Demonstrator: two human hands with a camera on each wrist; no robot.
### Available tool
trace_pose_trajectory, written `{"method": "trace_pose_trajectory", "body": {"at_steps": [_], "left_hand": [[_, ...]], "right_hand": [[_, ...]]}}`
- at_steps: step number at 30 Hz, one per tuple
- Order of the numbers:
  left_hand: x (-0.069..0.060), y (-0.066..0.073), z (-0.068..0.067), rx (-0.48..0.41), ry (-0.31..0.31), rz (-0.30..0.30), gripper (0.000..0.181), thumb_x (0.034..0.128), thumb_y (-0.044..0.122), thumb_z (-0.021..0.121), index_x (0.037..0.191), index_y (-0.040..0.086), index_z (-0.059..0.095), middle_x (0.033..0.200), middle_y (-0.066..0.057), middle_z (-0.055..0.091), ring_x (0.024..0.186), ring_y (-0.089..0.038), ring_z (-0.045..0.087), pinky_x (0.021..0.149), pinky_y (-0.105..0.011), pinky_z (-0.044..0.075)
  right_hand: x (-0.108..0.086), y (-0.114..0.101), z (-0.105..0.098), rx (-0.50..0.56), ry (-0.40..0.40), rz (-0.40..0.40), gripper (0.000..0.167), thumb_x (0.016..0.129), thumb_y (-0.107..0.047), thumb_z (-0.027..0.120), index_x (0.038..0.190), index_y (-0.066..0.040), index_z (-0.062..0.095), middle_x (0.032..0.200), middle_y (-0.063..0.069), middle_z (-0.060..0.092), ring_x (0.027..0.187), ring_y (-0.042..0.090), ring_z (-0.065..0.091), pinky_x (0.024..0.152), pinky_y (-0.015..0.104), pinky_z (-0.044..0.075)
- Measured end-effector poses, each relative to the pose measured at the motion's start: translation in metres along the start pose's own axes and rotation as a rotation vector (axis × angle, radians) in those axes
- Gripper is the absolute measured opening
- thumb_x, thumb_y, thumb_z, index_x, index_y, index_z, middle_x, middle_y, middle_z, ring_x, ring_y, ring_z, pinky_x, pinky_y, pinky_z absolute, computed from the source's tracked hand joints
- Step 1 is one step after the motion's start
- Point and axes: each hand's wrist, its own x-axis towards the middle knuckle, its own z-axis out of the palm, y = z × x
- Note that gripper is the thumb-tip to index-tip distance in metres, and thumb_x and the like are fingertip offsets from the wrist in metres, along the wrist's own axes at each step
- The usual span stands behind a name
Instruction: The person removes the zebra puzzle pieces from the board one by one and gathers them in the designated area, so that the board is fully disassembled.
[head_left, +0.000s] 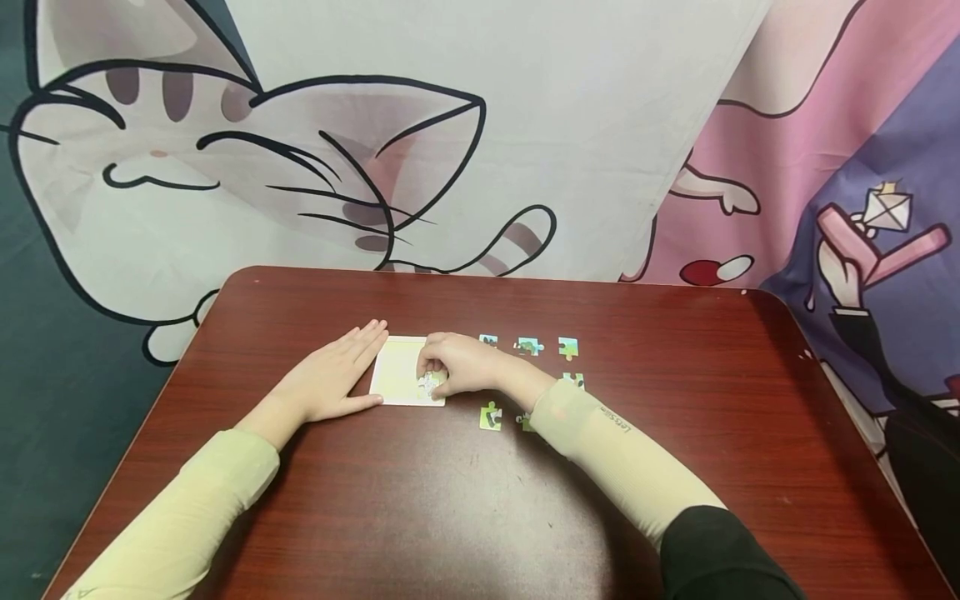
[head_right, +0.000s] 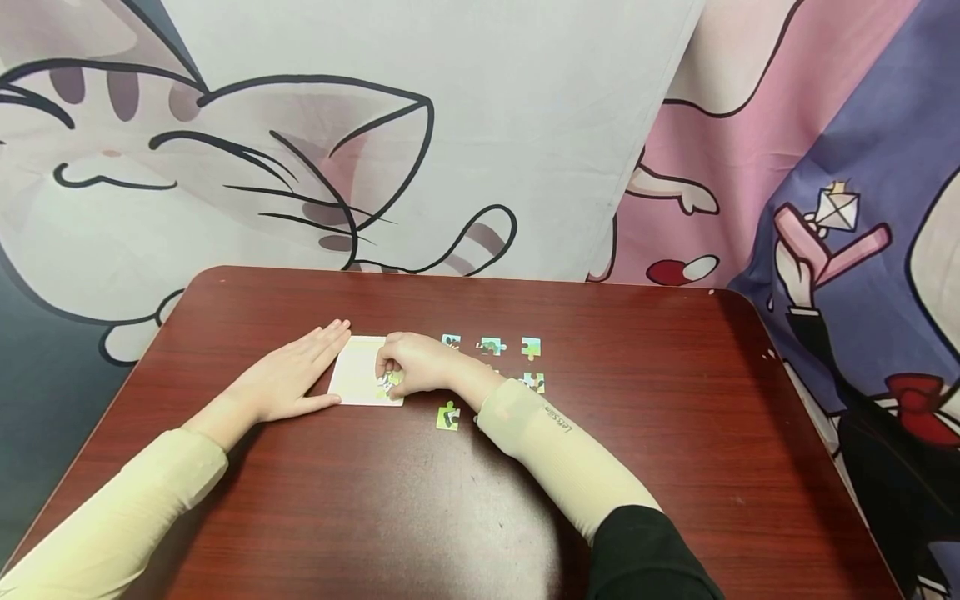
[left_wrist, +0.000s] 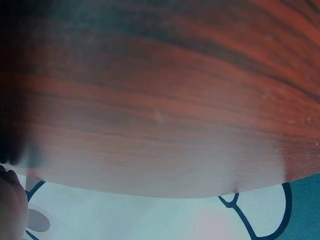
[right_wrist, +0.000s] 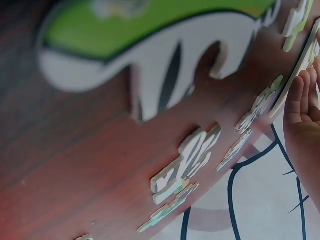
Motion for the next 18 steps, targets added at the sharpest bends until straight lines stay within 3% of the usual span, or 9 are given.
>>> {"method": "trace_pose_trajectory", "body": {"at_steps": [10, 18], "left_hand": [[-0.0007, 0.0, 0.0006, -0.004, 0.024, 0.011, 0.1, 0.0981, 0.057, 0.065, 0.165, -0.006, 0.026, 0.175, -0.022, 0.024, 0.163, -0.037, 0.027, 0.133, -0.051, 0.03], [-0.0001, -0.0002, -0.0011, -0.004, 0.022, 0.015, 0.101, 0.0978, 0.057, 0.065, 0.165, -0.006, 0.025, 0.175, -0.023, 0.024, 0.163, -0.037, 0.026, 0.133, -0.051, 0.029]], "right_hand": [[0.0015, -0.0035, -0.0011, 0.075, 0.014, 0.0, 0.019, 0.088, -0.01, 0.086, 0.102, -0.012, 0.074, 0.093, 0.001, 0.068, 0.084, 0.009, 0.061, 0.075, 0.015, 0.049], [-0.0021, -0.0018, -0.0061, 0.161, 0.056, -0.011, 0.008, 0.094, -0.006, 0.079, 0.1, -0.011, 0.076, 0.091, 0.001, 0.074, 0.082, 0.005, 0.063, 0.076, 0.012, 0.052]]}}
